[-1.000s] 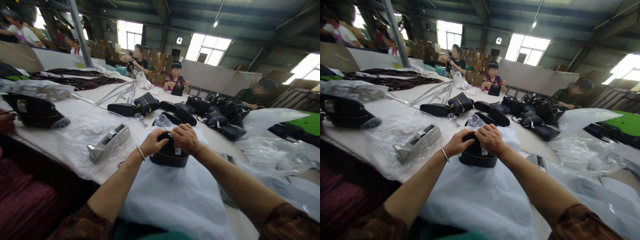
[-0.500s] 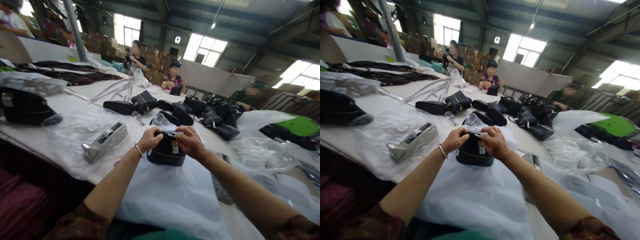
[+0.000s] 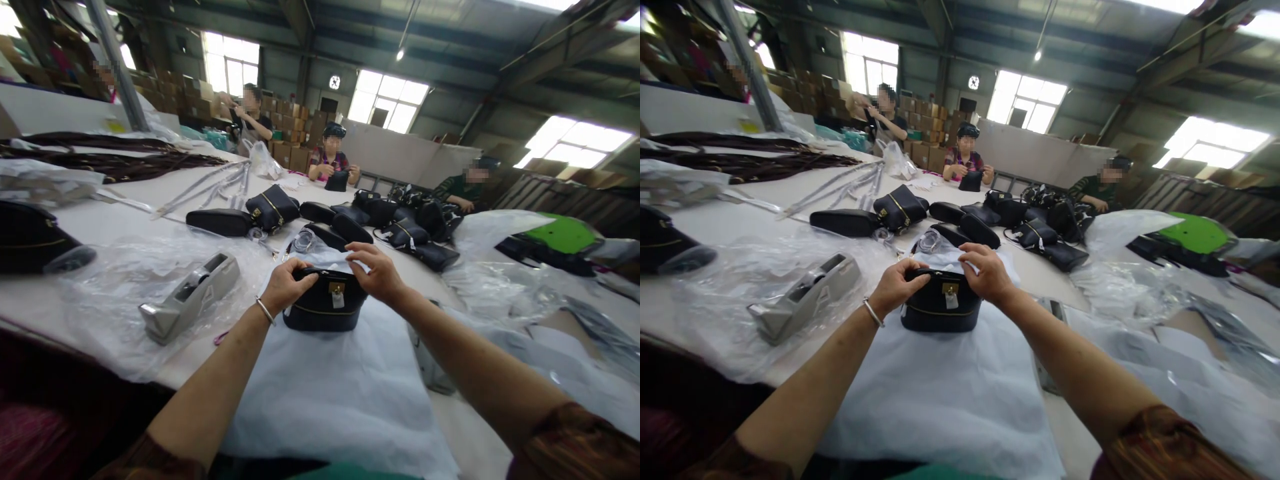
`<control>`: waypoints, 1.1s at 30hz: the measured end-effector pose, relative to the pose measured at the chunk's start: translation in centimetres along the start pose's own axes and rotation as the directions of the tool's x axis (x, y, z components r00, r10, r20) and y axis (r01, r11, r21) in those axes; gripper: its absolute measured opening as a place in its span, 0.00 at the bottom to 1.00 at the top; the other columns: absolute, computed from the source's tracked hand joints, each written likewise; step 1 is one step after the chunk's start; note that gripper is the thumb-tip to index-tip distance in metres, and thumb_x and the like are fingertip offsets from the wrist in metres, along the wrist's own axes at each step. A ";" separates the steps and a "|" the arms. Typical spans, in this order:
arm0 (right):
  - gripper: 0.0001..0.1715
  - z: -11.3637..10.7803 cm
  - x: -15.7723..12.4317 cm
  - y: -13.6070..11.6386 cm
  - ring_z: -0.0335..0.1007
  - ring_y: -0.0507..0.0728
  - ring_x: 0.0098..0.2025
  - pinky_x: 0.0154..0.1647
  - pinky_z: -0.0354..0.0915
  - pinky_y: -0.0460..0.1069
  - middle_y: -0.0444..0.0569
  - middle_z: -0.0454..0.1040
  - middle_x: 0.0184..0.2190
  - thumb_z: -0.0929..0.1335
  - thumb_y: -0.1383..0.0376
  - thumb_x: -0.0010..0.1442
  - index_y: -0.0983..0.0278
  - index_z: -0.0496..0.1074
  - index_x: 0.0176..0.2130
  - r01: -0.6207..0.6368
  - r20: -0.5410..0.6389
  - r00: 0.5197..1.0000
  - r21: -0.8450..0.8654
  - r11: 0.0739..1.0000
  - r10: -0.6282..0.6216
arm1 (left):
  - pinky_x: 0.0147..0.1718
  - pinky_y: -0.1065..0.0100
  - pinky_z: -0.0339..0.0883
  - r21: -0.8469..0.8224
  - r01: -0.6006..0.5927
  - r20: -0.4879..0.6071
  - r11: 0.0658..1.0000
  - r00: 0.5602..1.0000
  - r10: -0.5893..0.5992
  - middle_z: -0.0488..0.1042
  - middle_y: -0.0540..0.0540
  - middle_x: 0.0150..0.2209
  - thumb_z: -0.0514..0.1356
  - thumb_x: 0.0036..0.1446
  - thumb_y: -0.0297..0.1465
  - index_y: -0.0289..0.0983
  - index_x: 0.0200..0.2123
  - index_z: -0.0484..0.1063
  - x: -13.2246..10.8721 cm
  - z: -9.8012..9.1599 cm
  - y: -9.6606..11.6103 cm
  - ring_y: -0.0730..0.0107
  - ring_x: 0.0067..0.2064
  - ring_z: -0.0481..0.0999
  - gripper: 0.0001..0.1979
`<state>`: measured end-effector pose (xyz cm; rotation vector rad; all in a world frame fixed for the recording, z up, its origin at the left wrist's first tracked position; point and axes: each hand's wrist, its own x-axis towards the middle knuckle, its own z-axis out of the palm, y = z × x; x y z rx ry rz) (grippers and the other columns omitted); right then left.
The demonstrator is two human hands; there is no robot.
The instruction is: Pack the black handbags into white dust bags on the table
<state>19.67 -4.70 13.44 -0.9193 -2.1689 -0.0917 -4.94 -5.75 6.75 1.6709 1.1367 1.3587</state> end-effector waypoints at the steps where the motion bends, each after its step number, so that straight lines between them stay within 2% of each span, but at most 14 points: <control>1: 0.09 -0.5 0.1 0.9 0.77 0.60 0.47 0.51 0.71 0.56 0.53 0.81 0.46 0.67 0.66 0.63 0.61 0.80 0.39 -0.082 -0.019 0.996 0.040 0.996 0.083 | 0.43 0.63 0.72 0.020 -0.005 -0.011 1.000 1.000 0.005 0.81 0.44 0.42 0.67 0.52 0.40 0.37 0.34 0.74 0.0 0.1 -0.1 0.63 0.42 0.79 0.13; 4: 0.10 -1.6 -0.1 3.0 0.77 0.57 0.36 0.38 0.72 0.51 0.50 0.82 0.35 0.68 0.64 0.60 0.62 0.81 0.38 -0.297 0.024 0.955 0.075 0.952 0.296 | 0.45 0.63 0.71 0.079 -0.023 -0.047 0.997 0.999 0.027 0.81 0.45 0.42 0.66 0.54 0.40 0.38 0.36 0.75 0.0 0.4 -0.3 0.62 0.43 0.79 0.12; 6: 0.11 -2.0 -0.6 3.7 0.76 0.55 0.32 0.34 0.70 0.49 0.49 0.82 0.33 0.68 0.64 0.60 0.62 0.81 0.37 -0.349 0.090 0.935 0.080 0.933 0.342 | 0.45 0.63 0.71 0.114 -0.028 -0.065 0.993 0.997 0.035 0.81 0.45 0.41 0.65 0.55 0.40 0.38 0.38 0.76 -0.1 0.5 -0.1 0.63 0.42 0.79 0.12; 13: 0.11 -2.6 -3.0 3.6 0.77 0.55 0.38 0.38 0.70 0.49 0.49 0.82 0.37 0.70 0.66 0.59 0.62 0.80 0.42 -0.272 0.293 0.930 0.140 0.952 0.222 | 0.41 0.64 0.71 0.128 -0.026 -0.093 0.991 0.995 0.038 0.81 0.46 0.38 0.65 0.54 0.41 0.38 0.38 0.76 -0.3 0.6 0.7 0.64 0.40 0.78 0.13; 17: 0.21 -3.6 -4.0 4.3 0.76 0.55 0.40 0.42 0.71 0.50 0.50 0.80 0.41 0.74 0.68 0.55 0.63 0.77 0.50 -0.147 0.353 0.930 0.105 0.984 0.101 | 0.39 0.65 0.70 0.137 -0.014 -0.092 0.990 0.995 0.027 0.79 0.47 0.36 0.64 0.55 0.42 0.38 0.38 0.77 -0.3 0.5 0.7 0.64 0.37 0.77 0.14; 19: 0.25 -3.7 -4.5 4.6 0.76 0.55 0.38 0.41 0.71 0.50 0.51 0.79 0.41 0.74 0.70 0.54 0.64 0.76 0.52 -0.115 0.359 0.930 0.091 0.989 0.075 | 0.39 0.65 0.69 0.145 -0.020 -0.095 0.989 0.995 0.034 0.78 0.48 0.35 0.64 0.56 0.42 0.38 0.39 0.76 -0.3 0.5 0.6 0.65 0.37 0.76 0.14; 23: 0.17 -3.1 -5.2 4.7 0.74 0.53 0.34 0.37 0.71 0.48 0.48 0.78 0.35 0.69 0.71 0.57 0.64 0.77 0.47 -0.158 0.325 0.939 0.124 0.980 0.110 | 0.40 0.65 0.70 0.177 -0.036 -0.159 0.984 0.985 0.064 0.77 0.48 0.35 0.65 0.56 0.41 0.38 0.40 0.74 -0.6 0.8 0.5 0.65 0.37 0.76 0.14; 28: 0.12 -2.3 -5.3 5.0 0.72 0.52 0.31 0.33 0.69 0.48 0.46 0.79 0.33 0.68 0.66 0.60 0.62 0.80 0.43 -0.230 0.257 0.948 0.145 0.962 0.188 | 0.44 0.63 0.72 0.278 -0.059 -0.253 0.959 0.958 0.133 0.79 0.47 0.39 0.65 0.58 0.40 0.39 0.39 0.72 -1.2 1.6 0.5 0.64 0.40 0.78 0.11; 31: 0.13 -1.9 -5.0 5.4 0.73 0.54 0.31 0.34 0.69 0.49 0.47 0.80 0.34 0.69 0.64 0.61 0.61 0.80 0.45 -0.219 0.230 0.955 0.130 0.967 0.185 | 0.48 0.61 0.71 0.332 -0.112 -0.263 0.936 0.943 0.206 0.80 0.45 0.42 0.63 0.60 0.39 0.40 0.37 0.71 -1.5 1.8 0.7 0.62 0.45 0.79 0.09; 33: 0.13 -1.6 -4.6 5.6 0.73 0.54 0.32 0.35 0.69 0.49 0.47 0.80 0.34 0.69 0.63 0.62 0.60 0.81 0.45 -0.202 0.231 0.958 0.133 0.970 0.168 | 0.47 0.61 0.72 0.360 -0.103 -0.274 0.927 0.938 0.211 0.80 0.45 0.41 0.63 0.60 0.39 0.41 0.39 0.72 -1.6 1.8 0.9 0.62 0.44 0.79 0.09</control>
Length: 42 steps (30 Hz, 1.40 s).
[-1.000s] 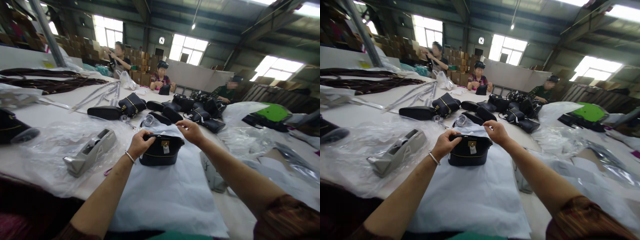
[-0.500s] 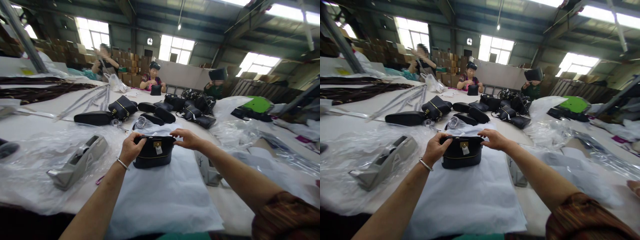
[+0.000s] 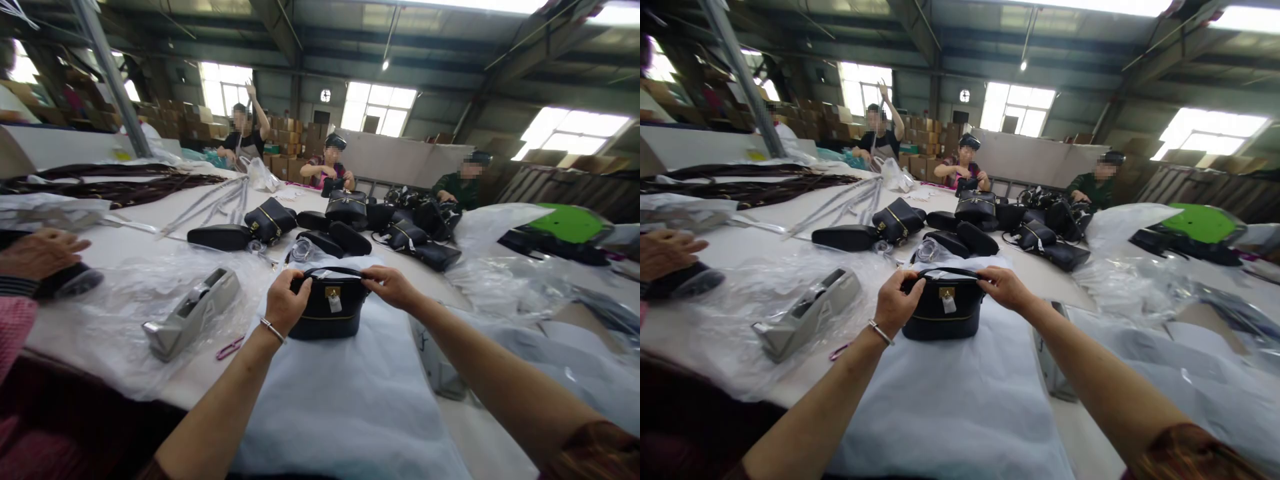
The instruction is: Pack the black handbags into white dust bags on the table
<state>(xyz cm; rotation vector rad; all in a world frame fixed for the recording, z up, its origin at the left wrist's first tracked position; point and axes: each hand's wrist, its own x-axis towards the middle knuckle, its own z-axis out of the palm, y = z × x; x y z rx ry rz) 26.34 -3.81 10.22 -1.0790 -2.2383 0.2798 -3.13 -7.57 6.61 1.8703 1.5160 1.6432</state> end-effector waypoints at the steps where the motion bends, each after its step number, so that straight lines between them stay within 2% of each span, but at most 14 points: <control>1: 0.12 0.1 0.2 0.0 0.73 0.55 0.32 0.35 0.70 0.50 0.47 0.80 0.35 0.68 0.63 0.63 0.60 0.81 0.44 0.009 0.000 1.000 0.003 1.000 -0.009 | 0.46 0.62 0.72 0.017 0.010 -0.004 1.000 1.000 -0.010 0.80 0.46 0.40 0.63 0.60 0.39 0.41 0.40 0.73 0.0 -0.1 0.1 0.62 0.43 0.80 0.10; 4: 0.12 0.3 0.7 -0.2 0.74 0.55 0.34 0.37 0.70 0.50 0.47 0.79 0.35 0.68 0.62 0.64 0.60 0.81 0.44 0.024 0.003 1.000 0.017 1.000 -0.024 | 0.44 0.62 0.72 0.077 0.009 0.005 0.997 1.000 -0.010 0.81 0.46 0.39 0.62 0.61 0.40 0.41 0.41 0.75 0.0 -0.5 0.4 0.62 0.41 0.80 0.10; 8: 0.12 0.5 1.3 -1.0 0.73 0.55 0.34 0.37 0.69 0.50 0.48 0.79 0.35 0.67 0.61 0.66 0.61 0.80 0.44 0.053 0.009 0.999 -0.007 0.999 -0.053 | 0.45 0.59 0.69 0.255 -0.124 0.047 0.959 0.992 0.116 0.82 0.42 0.39 0.59 0.64 0.37 0.40 0.40 0.78 0.3 -0.8 0.9 0.57 0.42 0.80 0.10; 11: 0.13 0.6 1.7 -1.7 0.74 0.55 0.35 0.39 0.69 0.50 0.48 0.79 0.35 0.66 0.61 0.67 0.61 0.80 0.44 0.091 0.012 0.996 -0.025 0.996 -0.091 | 0.48 0.56 0.66 0.391 -0.212 0.118 0.896 0.977 0.180 0.81 0.40 0.37 0.57 0.64 0.33 0.39 0.36 0.78 0.7 -0.8 1.7 0.56 0.40 0.79 0.09; 14: 0.14 0.8 2.0 -2.1 0.76 0.55 0.37 0.41 0.70 0.50 0.49 0.80 0.37 0.66 0.61 0.68 0.61 0.81 0.45 0.117 0.014 0.993 -0.022 0.993 -0.117 | 0.51 0.52 0.64 0.429 -0.212 0.145 0.878 0.976 0.165 0.80 0.39 0.33 0.56 0.62 0.29 0.38 0.30 0.76 1.0 -0.6 2.3 0.55 0.39 0.78 0.10; 17: 0.15 1.0 2.2 -1.8 0.77 0.56 0.37 0.40 0.71 0.50 0.49 0.80 0.38 0.66 0.60 0.68 0.60 0.81 0.45 0.104 0.021 0.994 -0.008 0.995 -0.104 | 0.50 0.54 0.66 0.305 -0.162 0.140 0.938 0.982 0.124 0.80 0.40 0.34 0.56 0.60 0.27 0.38 0.30 0.77 1.3 -0.4 2.1 0.56 0.40 0.78 0.10; 20: 0.15 1.5 2.5 -1.1 0.77 0.56 0.36 0.38 0.71 0.50 0.49 0.81 0.36 0.67 0.59 0.67 0.60 0.82 0.44 0.041 0.011 0.999 0.022 0.999 -0.041 | 0.47 0.61 0.69 0.015 -0.004 0.180 1.000 0.984 0.001 0.82 0.43 0.38 0.56 0.59 0.29 0.40 0.34 0.79 1.8 -0.4 1.0 0.60 0.42 0.79 0.10; 25: 0.15 2.6 2.9 -0.5 0.78 0.57 0.36 0.39 0.72 0.51 0.48 0.81 0.35 0.67 0.57 0.66 0.60 0.82 0.43 -0.041 0.000 0.999 0.054 0.998 0.041 | 0.40 0.67 0.70 -0.245 0.267 0.340 0.932 0.924 -0.176 0.81 0.48 0.34 0.57 0.59 0.37 0.38 0.33 0.79 2.8 -0.7 -1.1 0.64 0.39 0.78 0.13; 28: 0.16 2.7 2.8 -1.6 0.77 0.59 0.42 0.45 0.73 0.55 0.51 0.80 0.43 0.67 0.59 0.66 0.59 0.80 0.50 0.037 -0.109 0.993 0.003 0.999 -0.037 | 0.31 0.69 0.67 -0.286 0.344 0.347 0.894 0.907 -0.238 0.76 0.51 0.27 0.58 0.60 0.44 0.38 0.29 0.77 2.7 -0.5 -1.6 0.69 0.31 0.74 0.17; 31: 0.17 2.3 2.8 -3.7 0.74 0.61 0.52 0.52 0.72 0.57 0.56 0.75 0.52 0.67 0.62 0.67 0.58 0.77 0.54 0.208 -0.186 0.956 -0.116 0.971 -0.227 | 0.30 0.70 0.66 -0.372 0.411 0.347 0.833 0.893 -0.286 0.76 0.51 0.27 0.61 0.58 0.46 0.37 0.30 0.78 2.4 -0.1 -1.6 0.70 0.31 0.73 0.18; 34: 0.15 2.2 3.5 -5.8 0.66 0.64 0.60 0.58 0.67 0.60 0.55 0.71 0.59 0.67 0.66 0.66 0.57 0.79 0.50 0.356 -0.047 0.923 -0.266 0.896 -0.381 | 0.36 0.68 0.69 -0.496 0.479 0.358 0.724 0.872 -0.332 0.81 0.48 0.33 0.64 0.55 0.44 0.37 0.35 0.81 2.3 0.2 -1.6 0.68 0.36 0.77 0.16; 37: 0.16 2.7 4.6 -7.0 0.57 0.68 0.66 0.60 0.62 0.64 0.56 0.66 0.65 0.67 0.69 0.66 0.57 0.79 0.49 0.355 0.115 0.934 -0.389 0.850 -0.337 | 0.42 0.66 0.70 -0.577 0.495 0.367 0.649 0.868 -0.335 0.83 0.44 0.42 0.66 0.51 0.41 0.36 0.32 0.81 2.5 0.3 -1.7 0.64 0.42 0.79 0.13; 39: 0.18 3.1 5.3 -7.4 0.53 0.71 0.69 0.60 0.60 0.66 0.56 0.62 0.68 0.67 0.69 0.65 0.58 0.79 0.52 0.328 0.209 0.943 -0.435 0.838 -0.261 | 0.45 0.64 0.70 -0.573 0.473 0.358 0.670 0.879 -0.315 0.83 0.42 0.45 0.67 0.50 0.39 0.35 0.30 0.80 2.6 0.2 -1.8 0.61 0.44 0.79 0.12; 42: 0.21 3.2 6.4 -7.7 0.49 0.72 0.71 0.62 0.56 0.68 0.55 0.59 0.70 0.68 0.70 0.63 0.58 0.78 0.53 0.340 0.349 0.918 -0.447 0.828 -0.189 | 0.49 0.62 0.69 -0.507 0.406 0.337 0.760 0.905 -0.259 0.83 0.41 0.44 0.63 0.54 0.39 0.35 0.34 0.81 2.7 -0.1 -1.8 0.59 0.47 0.79 0.13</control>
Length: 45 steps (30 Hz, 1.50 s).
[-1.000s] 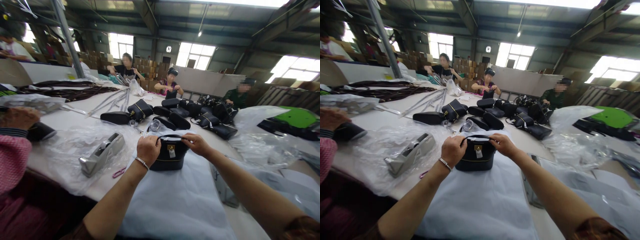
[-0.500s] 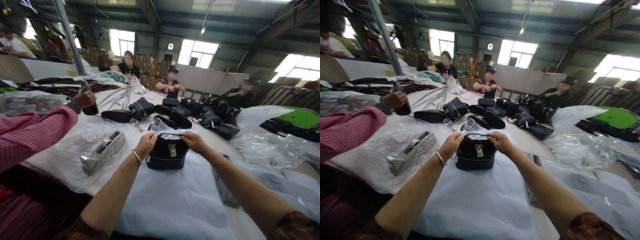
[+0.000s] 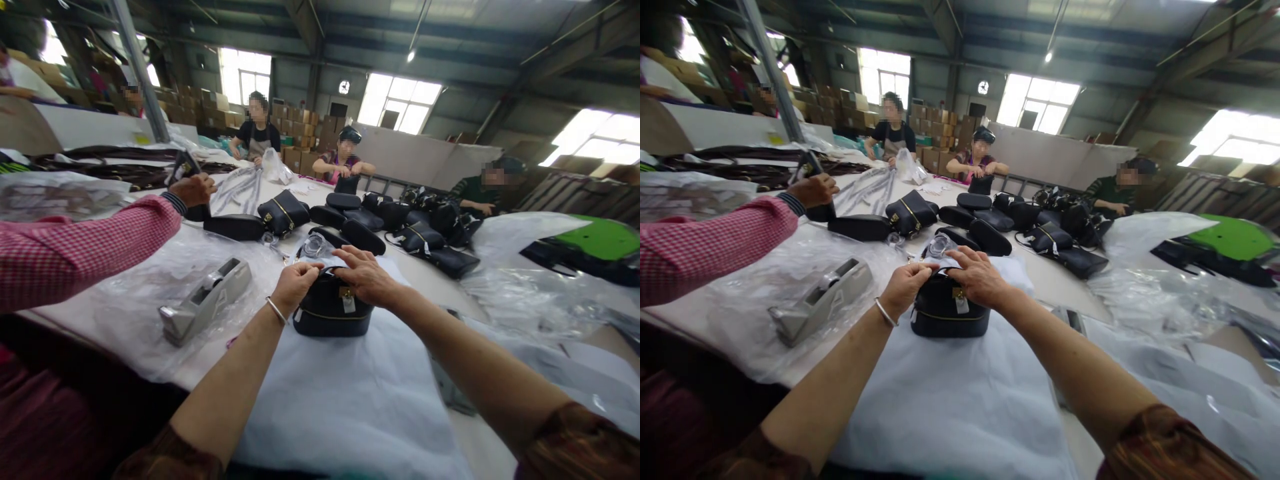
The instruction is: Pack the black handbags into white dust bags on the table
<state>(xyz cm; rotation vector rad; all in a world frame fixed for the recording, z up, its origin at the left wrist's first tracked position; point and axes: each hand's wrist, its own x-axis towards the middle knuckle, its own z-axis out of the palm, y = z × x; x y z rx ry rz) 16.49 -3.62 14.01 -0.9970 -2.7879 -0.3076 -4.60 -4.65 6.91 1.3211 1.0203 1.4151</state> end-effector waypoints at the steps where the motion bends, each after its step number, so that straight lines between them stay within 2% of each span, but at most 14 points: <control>1: 0.19 -0.2 0.3 0.1 0.48 0.72 0.71 0.63 0.56 0.68 0.54 0.60 0.70 0.68 0.70 0.63 0.58 0.79 0.51 0.014 0.030 0.999 0.000 1.000 -0.014 | 0.49 0.62 0.68 0.040 -0.026 0.006 0.999 1.000 0.026 0.83 0.41 0.44 0.62 0.56 0.38 0.35 0.36 0.81 0.0 -0.1 0.0 0.60 0.47 0.79 0.14; 5: 0.12 -0.8 1.1 0.1 0.50 0.70 0.71 0.64 0.57 0.65 0.55 0.63 0.68 0.66 0.68 0.66 0.63 0.81 0.41 0.104 0.026 0.994 -0.034 0.994 -0.103 | 0.48 0.63 0.69 0.183 -0.143 0.011 0.973 0.990 0.144 0.81 0.43 0.40 0.57 0.60 0.38 0.35 0.37 0.79 -0.1 -0.2 -0.4 0.62 0.44 0.78 0.14; 9: 0.13 -0.8 1.3 -0.3 0.50 0.67 0.72 0.65 0.59 0.62 0.59 0.64 0.67 0.64 0.72 0.67 0.67 0.79 0.42 0.225 -0.002 0.974 -0.098 0.969 -0.227 | 0.45 0.64 0.69 0.257 -0.196 0.003 0.946 0.979 0.202 0.80 0.45 0.37 0.55 0.63 0.39 0.36 0.38 0.77 -0.1 -0.3 -1.0 0.64 0.41 0.77 0.15; 11: 0.13 -0.6 1.3 -0.6 0.50 0.68 0.72 0.64 0.61 0.63 0.60 0.64 0.66 0.64 0.72 0.67 0.68 0.79 0.42 0.206 -0.012 0.978 -0.099 0.974 -0.208 | 0.42 0.65 0.69 0.275 -0.211 0.015 0.938 0.976 0.215 0.78 0.47 0.35 0.54 0.64 0.39 0.36 0.39 0.76 -0.2 -0.3 -1.1 0.65 0.39 0.77 0.15; 14: 0.10 -0.2 1.4 -1.1 0.53 0.70 0.70 0.64 0.62 0.65 0.61 0.66 0.64 0.66 0.70 0.64 0.67 0.79 0.36 0.051 -0.065 0.996 -0.022 0.998 -0.053 | 0.40 0.66 0.68 0.292 -0.229 0.016 0.929 0.972 0.234 0.76 0.47 0.33 0.53 0.65 0.38 0.36 0.39 0.76 -0.4 -0.2 -1.1 0.66 0.37 0.75 0.14; 18: 0.07 0.2 1.9 -1.8 0.58 0.69 0.68 0.68 0.58 0.64 0.59 0.70 0.61 0.70 0.71 0.56 0.65 0.79 0.28 -0.135 -0.132 0.979 0.162 0.977 0.157 | 0.41 0.66 0.68 0.270 -0.242 0.011 0.932 0.969 0.248 0.76 0.47 0.35 0.53 0.65 0.36 0.36 0.39 0.75 -0.8 -0.2 -0.9 0.65 0.38 0.75 0.13; 20: 0.09 0.2 2.4 -2.1 0.65 0.67 0.64 0.67 0.61 0.61 0.55 0.73 0.59 0.70 0.71 0.55 0.63 0.80 0.26 -0.272 -0.091 0.948 0.262 0.926 0.304 | 0.43 0.65 0.68 0.241 -0.252 0.016 0.937 0.967 0.256 0.77 0.46 0.37 0.53 0.65 0.35 0.37 0.40 0.75 -0.9 -0.2 -0.8 0.65 0.40 0.75 0.12; 24: 0.13 0.1 3.8 -3.0 0.76 0.62 0.53 0.60 0.68 0.55 0.50 0.78 0.55 0.69 0.70 0.54 0.61 0.78 0.21 -0.525 0.114 0.841 0.410 0.746 0.529 | 0.46 0.64 0.68 0.198 -0.239 0.043 0.951 0.971 0.235 0.76 0.46 0.38 0.54 0.65 0.35 0.37 0.39 0.74 -1.1 -0.1 -0.9 0.65 0.42 0.75 0.11; 27: 0.13 0.5 4.8 -4.2 0.75 0.62 0.55 0.61 0.66 0.54 0.48 0.78 0.55 0.69 0.72 0.52 0.61 0.77 0.19 -0.564 0.161 0.808 0.487 0.666 0.567 | 0.47 0.62 0.68 0.175 -0.234 0.029 0.956 0.972 0.232 0.75 0.47 0.37 0.54 0.65 0.35 0.37 0.37 0.72 -1.0 0.2 -1.4 0.64 0.42 0.74 0.10; 29: 0.13 0.8 5.1 -4.9 0.74 0.63 0.56 0.62 0.65 0.55 0.48 0.77 0.57 0.69 0.71 0.52 0.62 0.77 0.19 -0.563 0.166 0.795 0.559 0.608 0.584 | 0.49 0.60 0.67 0.107 -0.237 0.006 0.966 0.971 0.238 0.74 0.46 0.39 0.53 0.65 0.35 0.37 0.42 0.71 -0.9 0.2 -1.8 0.64 0.43 0.74 0.10; 33: 0.12 1.2 4.6 -5.0 0.73 0.62 0.59 0.64 0.63 0.56 0.49 0.73 0.62 0.69 0.68 0.54 0.62 0.77 0.21 -0.550 0.201 0.789 0.652 0.521 0.580 | 0.54 0.57 0.66 -0.120 -0.203 0.140 0.972 0.966 0.219 0.75 0.44 0.46 0.56 0.63 0.36 0.38 0.63 0.60 -1.1 -0.4 -2.3 0.62 0.48 0.75 0.26; 36: 0.12 1.1 4.0 -4.3 0.70 0.62 0.61 0.64 0.63 0.57 0.48 0.72 0.63 0.70 0.68 0.54 0.62 0.76 0.20 -0.528 0.230 0.807 0.692 0.492 0.544 | 0.55 0.56 0.66 -0.087 -0.250 0.245 0.964 0.933 0.264 0.74 0.41 0.52 0.65 0.56 0.35 0.39 0.71 0.49 -1.6 -1.0 -2.5 0.58 0.52 0.75 0.44; 41: 0.11 1.0 4.5 -4.3 0.69 0.62 0.63 0.66 0.61 0.56 0.46 0.72 0.63 0.70 0.71 0.51 0.62 0.77 0.20 -0.502 0.212 0.837 0.666 0.552 0.505 | 0.52 0.58 0.69 0.184 -0.290 0.168 0.939 0.951 0.261 0.75 0.43 0.51 0.73 0.48 0.36 0.41 0.73 0.44 -2.2 -0.4 -2.9 0.58 0.50 0.76 0.56; 45: 0.11 1.0 5.1 -5.0 0.73 0.61 0.58 0.61 0.67 0.55 0.44 0.71 0.64 0.69 0.73 0.51 0.62 0.78 0.21 -0.493 0.221 0.844 0.678 0.545 0.489 | 0.48 0.61 0.71 0.225 -0.269 0.120 0.937 0.962 0.247 0.76 0.45 0.49 0.74 0.47 0.35 0.41 0.73 0.43 -2.1 0.5 -3.0 0.60 0.47 0.78 0.58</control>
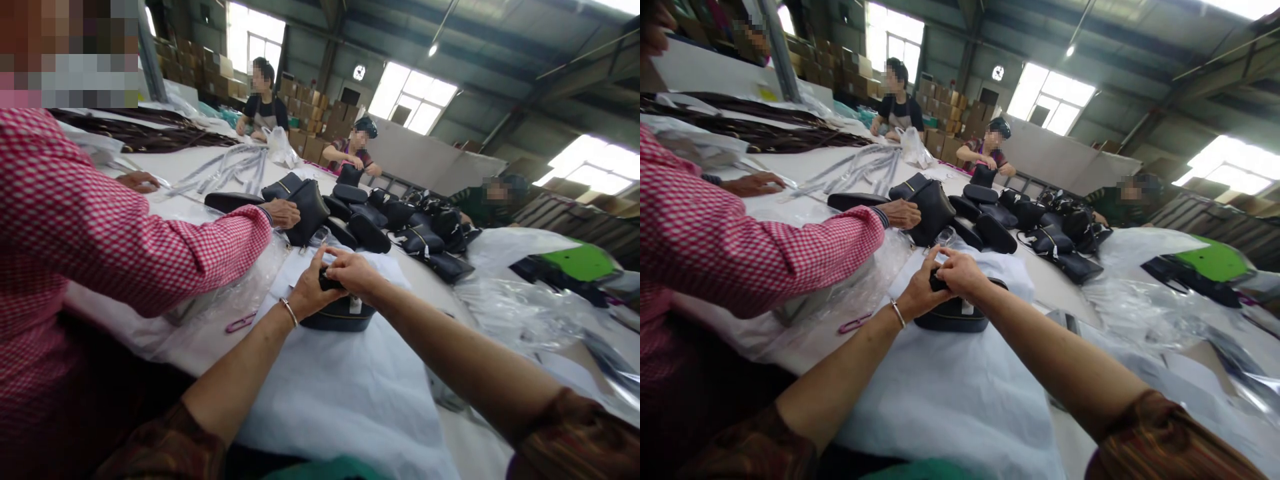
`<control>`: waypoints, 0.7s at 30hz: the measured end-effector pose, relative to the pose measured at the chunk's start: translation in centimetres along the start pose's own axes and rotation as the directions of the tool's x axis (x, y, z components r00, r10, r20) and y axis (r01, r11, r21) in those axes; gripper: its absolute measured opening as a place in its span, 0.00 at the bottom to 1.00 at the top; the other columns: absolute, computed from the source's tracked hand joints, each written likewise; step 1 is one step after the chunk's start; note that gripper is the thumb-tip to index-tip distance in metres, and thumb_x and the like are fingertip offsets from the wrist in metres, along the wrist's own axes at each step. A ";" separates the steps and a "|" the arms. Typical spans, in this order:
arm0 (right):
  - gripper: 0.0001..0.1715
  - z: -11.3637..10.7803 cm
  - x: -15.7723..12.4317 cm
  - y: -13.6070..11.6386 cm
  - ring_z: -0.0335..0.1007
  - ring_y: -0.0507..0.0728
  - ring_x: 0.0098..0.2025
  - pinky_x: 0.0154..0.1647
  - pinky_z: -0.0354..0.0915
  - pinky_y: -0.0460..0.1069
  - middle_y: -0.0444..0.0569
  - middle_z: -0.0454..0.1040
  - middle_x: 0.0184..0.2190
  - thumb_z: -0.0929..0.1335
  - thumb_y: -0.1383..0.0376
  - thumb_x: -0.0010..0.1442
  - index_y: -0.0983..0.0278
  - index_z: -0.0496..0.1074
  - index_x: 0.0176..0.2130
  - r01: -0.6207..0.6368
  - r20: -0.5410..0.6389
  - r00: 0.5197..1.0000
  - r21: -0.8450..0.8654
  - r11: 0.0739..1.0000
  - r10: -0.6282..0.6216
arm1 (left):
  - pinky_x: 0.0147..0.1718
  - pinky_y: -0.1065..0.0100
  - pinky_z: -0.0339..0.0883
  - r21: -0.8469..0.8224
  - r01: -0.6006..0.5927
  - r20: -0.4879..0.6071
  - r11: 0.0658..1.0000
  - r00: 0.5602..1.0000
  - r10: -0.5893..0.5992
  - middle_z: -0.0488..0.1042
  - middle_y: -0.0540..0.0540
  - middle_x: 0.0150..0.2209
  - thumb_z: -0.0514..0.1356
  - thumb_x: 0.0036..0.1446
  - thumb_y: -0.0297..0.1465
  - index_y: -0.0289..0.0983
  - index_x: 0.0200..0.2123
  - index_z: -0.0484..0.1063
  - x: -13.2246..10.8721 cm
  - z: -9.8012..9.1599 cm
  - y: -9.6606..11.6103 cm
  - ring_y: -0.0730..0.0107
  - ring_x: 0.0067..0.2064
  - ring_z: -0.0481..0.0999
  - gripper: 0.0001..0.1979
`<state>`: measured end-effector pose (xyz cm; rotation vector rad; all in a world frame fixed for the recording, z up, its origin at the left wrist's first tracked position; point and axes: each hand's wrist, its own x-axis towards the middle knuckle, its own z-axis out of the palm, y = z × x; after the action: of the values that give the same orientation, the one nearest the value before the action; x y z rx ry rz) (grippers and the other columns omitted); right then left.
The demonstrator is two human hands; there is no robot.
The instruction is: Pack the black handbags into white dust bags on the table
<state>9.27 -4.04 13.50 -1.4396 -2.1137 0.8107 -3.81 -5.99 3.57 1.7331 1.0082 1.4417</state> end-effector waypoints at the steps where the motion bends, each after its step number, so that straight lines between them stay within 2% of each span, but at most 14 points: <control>1: 0.12 0.0 0.0 0.0 0.74 0.61 0.58 0.60 0.68 0.55 0.44 0.71 0.64 0.69 0.73 0.51 0.62 0.78 0.21 0.005 0.015 1.000 0.002 1.000 -0.005 | 0.48 0.62 0.71 0.003 0.008 0.003 1.000 1.000 -0.008 0.76 0.45 0.49 0.74 0.47 0.35 0.41 0.73 0.43 0.1 0.1 0.0 0.60 0.47 0.78 0.58; 4: 0.11 -0.6 0.0 0.2 0.73 0.62 0.59 0.59 0.69 0.56 0.46 0.72 0.63 0.70 0.70 0.56 0.61 0.80 0.24 0.044 0.061 0.997 -0.038 0.998 -0.042 | 0.49 0.62 0.70 0.012 0.036 0.007 0.999 0.999 -0.036 0.77 0.45 0.47 0.73 0.49 0.38 0.38 0.72 0.46 0.5 -0.1 0.2 0.61 0.47 0.78 0.54; 6: 0.10 -1.5 -0.2 0.5 0.71 0.63 0.61 0.61 0.67 0.57 0.48 0.74 0.61 0.71 0.66 0.59 0.60 0.81 0.27 0.095 0.056 0.994 -0.094 0.991 -0.090 | 0.49 0.62 0.70 0.021 0.042 -0.030 0.999 0.999 -0.042 0.78 0.43 0.47 0.71 0.52 0.40 0.36 0.67 0.57 0.8 -0.4 0.2 0.60 0.48 0.78 0.44; 9: 0.10 -3.6 -1.1 1.5 0.69 0.62 0.63 0.65 0.63 0.57 0.52 0.75 0.59 0.71 0.60 0.61 0.59 0.83 0.38 0.182 -0.048 0.981 -0.145 0.973 -0.190 | 0.47 0.63 0.71 0.059 0.011 -0.037 0.998 0.999 -0.009 0.79 0.44 0.45 0.66 0.57 0.42 0.37 0.52 0.73 1.1 -0.6 0.5 0.61 0.46 0.78 0.22; 11: 0.15 -5.4 -2.2 3.0 0.68 0.62 0.64 0.65 0.62 0.58 0.55 0.73 0.60 0.71 0.58 0.62 0.61 0.81 0.46 0.203 -0.141 0.964 -0.171 0.964 -0.228 | 0.44 0.64 0.70 0.085 -0.003 -0.010 0.996 1.000 0.004 0.80 0.46 0.40 0.64 0.60 0.42 0.38 0.44 0.76 1.3 -0.6 0.6 0.63 0.42 0.78 0.15; 13: 0.24 -7.0 -3.5 5.1 0.67 0.63 0.64 0.66 0.61 0.60 0.57 0.72 0.62 0.73 0.58 0.59 0.62 0.78 0.53 0.207 -0.166 0.955 -0.220 0.953 -0.245 | 0.41 0.65 0.70 0.096 0.005 -0.010 0.995 1.000 -0.004 0.79 0.48 0.36 0.63 0.60 0.43 0.38 0.41 0.78 1.4 -0.6 0.7 0.65 0.39 0.77 0.15; 16: 0.39 -8.0 -5.3 8.7 0.66 0.65 0.64 0.67 0.60 0.63 0.58 0.71 0.62 0.76 0.62 0.52 0.62 0.71 0.61 0.179 -0.076 0.976 -0.267 0.947 -0.206 | 0.41 0.65 0.70 0.085 0.036 -0.042 0.996 0.999 -0.033 0.79 0.48 0.36 0.63 0.59 0.44 0.38 0.42 0.79 1.6 -0.4 0.5 0.65 0.38 0.77 0.16; 18: 0.40 -7.5 -6.1 10.8 0.69 0.65 0.62 0.65 0.62 0.62 0.57 0.73 0.60 0.75 0.67 0.51 0.63 0.69 0.63 0.139 -0.048 0.987 -0.237 0.962 -0.154 | 0.42 0.65 0.70 0.071 0.052 -0.048 0.996 0.998 -0.048 0.80 0.47 0.37 0.63 0.59 0.44 0.37 0.42 0.79 1.7 -0.3 0.4 0.64 0.40 0.78 0.17; 21: 0.38 -6.2 -6.8 12.3 0.71 0.63 0.60 0.64 0.64 0.61 0.56 0.74 0.59 0.73 0.70 0.53 0.64 0.69 0.62 0.129 -0.131 0.979 -0.196 0.972 -0.156 | 0.47 0.63 0.71 0.059 0.069 -0.038 0.996 0.997 -0.067 0.81 0.45 0.41 0.63 0.57 0.46 0.37 0.44 0.79 1.9 -0.3 0.4 0.63 0.44 0.78 0.20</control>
<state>23.97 -5.65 9.26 -1.3732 -2.1974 0.4486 -3.85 -4.50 4.91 1.7037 1.1296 1.4178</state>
